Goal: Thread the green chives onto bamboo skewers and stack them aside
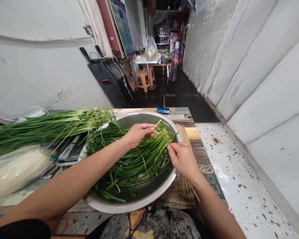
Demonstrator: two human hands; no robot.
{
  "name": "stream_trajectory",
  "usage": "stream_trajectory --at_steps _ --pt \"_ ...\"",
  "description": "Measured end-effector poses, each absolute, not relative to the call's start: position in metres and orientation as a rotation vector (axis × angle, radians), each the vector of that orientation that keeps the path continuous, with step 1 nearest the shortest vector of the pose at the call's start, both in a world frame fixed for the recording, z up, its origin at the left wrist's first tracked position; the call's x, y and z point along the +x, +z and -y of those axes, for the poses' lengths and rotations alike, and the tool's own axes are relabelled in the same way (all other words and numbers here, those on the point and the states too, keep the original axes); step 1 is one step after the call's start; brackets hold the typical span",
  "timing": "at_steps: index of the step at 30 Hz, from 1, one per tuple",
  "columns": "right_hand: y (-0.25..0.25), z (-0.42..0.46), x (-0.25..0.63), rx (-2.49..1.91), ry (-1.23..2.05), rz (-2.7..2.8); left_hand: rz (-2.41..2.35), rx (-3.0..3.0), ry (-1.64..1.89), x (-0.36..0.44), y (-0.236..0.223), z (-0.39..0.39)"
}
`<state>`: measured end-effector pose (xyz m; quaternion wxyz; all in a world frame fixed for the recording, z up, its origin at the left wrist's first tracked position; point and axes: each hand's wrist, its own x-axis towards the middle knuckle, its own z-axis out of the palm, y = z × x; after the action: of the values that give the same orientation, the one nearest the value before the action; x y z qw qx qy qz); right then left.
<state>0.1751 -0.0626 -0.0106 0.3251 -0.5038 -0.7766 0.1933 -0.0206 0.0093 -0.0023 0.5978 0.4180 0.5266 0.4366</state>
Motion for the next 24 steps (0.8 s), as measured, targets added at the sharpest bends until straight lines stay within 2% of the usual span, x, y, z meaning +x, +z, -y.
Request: stream_trajectory --at_steps 14,24 --pt "-0.0095 0.0627 0.1745 -1.321 0.498 2.034 -1.23 1.067 0.987 -0.0198 -0.0029 -0.0084" --pt "-0.0103 0.0639 0.1754 -1.33 0.494 2.025 -1.38 1.584 0.952 -0.0222 -0.0033 -0.0098"
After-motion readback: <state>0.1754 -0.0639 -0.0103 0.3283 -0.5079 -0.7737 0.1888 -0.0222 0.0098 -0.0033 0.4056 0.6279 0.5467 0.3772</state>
